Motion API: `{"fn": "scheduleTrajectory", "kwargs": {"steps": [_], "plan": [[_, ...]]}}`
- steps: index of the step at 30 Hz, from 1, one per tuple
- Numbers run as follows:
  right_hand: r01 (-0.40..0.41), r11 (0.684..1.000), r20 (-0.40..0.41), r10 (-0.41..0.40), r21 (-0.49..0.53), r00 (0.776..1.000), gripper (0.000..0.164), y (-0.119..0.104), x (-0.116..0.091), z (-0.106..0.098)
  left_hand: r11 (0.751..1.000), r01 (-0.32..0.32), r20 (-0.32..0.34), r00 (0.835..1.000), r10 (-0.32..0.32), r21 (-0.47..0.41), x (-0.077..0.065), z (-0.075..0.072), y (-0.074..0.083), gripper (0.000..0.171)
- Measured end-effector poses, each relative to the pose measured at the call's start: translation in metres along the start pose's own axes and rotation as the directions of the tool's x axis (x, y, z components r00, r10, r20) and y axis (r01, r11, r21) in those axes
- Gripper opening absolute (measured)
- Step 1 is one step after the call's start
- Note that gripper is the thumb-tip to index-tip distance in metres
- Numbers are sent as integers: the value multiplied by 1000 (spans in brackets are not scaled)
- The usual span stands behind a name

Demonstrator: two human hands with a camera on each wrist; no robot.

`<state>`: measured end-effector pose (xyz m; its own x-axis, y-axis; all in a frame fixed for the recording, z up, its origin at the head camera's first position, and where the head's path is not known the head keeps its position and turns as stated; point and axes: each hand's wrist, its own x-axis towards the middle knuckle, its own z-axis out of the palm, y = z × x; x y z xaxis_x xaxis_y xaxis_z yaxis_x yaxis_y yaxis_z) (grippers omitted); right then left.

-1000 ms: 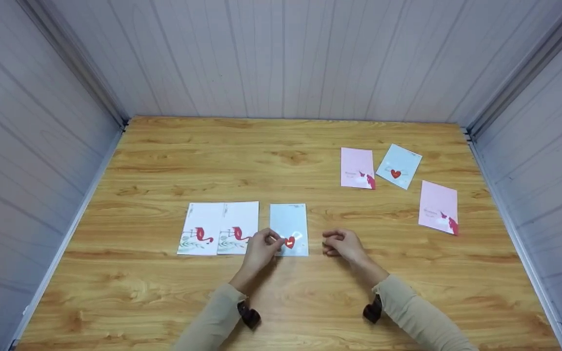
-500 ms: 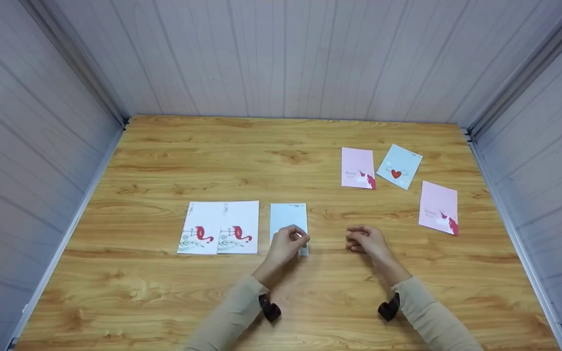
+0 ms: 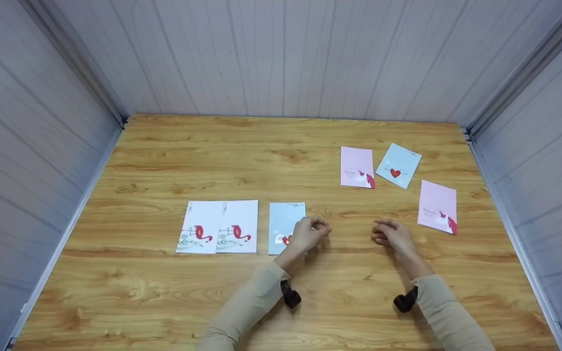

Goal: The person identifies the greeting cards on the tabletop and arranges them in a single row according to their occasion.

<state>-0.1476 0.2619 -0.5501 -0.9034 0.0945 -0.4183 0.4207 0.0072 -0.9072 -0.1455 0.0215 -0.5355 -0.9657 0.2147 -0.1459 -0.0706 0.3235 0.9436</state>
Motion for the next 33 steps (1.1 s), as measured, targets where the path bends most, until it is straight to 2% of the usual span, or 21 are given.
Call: {"fn": "scheduleTrajectory", "kwargs": {"steps": [5, 11, 13, 18, 20, 26, 29, 33], "plan": [[3, 999, -19, -2, 36, 1000, 35, -7, 8, -14, 997, -36, -11, 999, 37, 73, 17, 9, 7, 12], [-22, 996, -61, 27, 88, 998, 33, -15, 18, -28, 996, 0, -37, 999, 3, 89, 32, 21, 11, 12], [-30, 995, -82, 39, 100, 996, 30, -18, 22, -32, 997, 19, -51, 999, -15, 81, 37, 24, 13, 11], [-31, 989, -110, 47, 142, 993, 16, -26, 29, -39, 997, 73, -59, 996, -74, -16, 47, 32, 18, 9], [-24, 987, -121, 44, 157, 992, 15, -29, 31, -41, 997, 72, -66, 995, -73, -21, 52, 35, 21, 9], [-6, 986, -149, 31, 165, 988, 26, -35, 38, -54, 996, 64, -114, 992, -57, 59, 66, 44, 31, 12], [-10, 990, -154, 32, 142, 988, 30, -37, 40, -60, 995, 82, -126, 989, -74, 62, 72, 49, 35, 14], [-37, 985, -160, 64, 167, 985, 28, -39, 42, -66, 993, 96, -131, 988, -87, 63, 77, 55, 39, 15]]}}
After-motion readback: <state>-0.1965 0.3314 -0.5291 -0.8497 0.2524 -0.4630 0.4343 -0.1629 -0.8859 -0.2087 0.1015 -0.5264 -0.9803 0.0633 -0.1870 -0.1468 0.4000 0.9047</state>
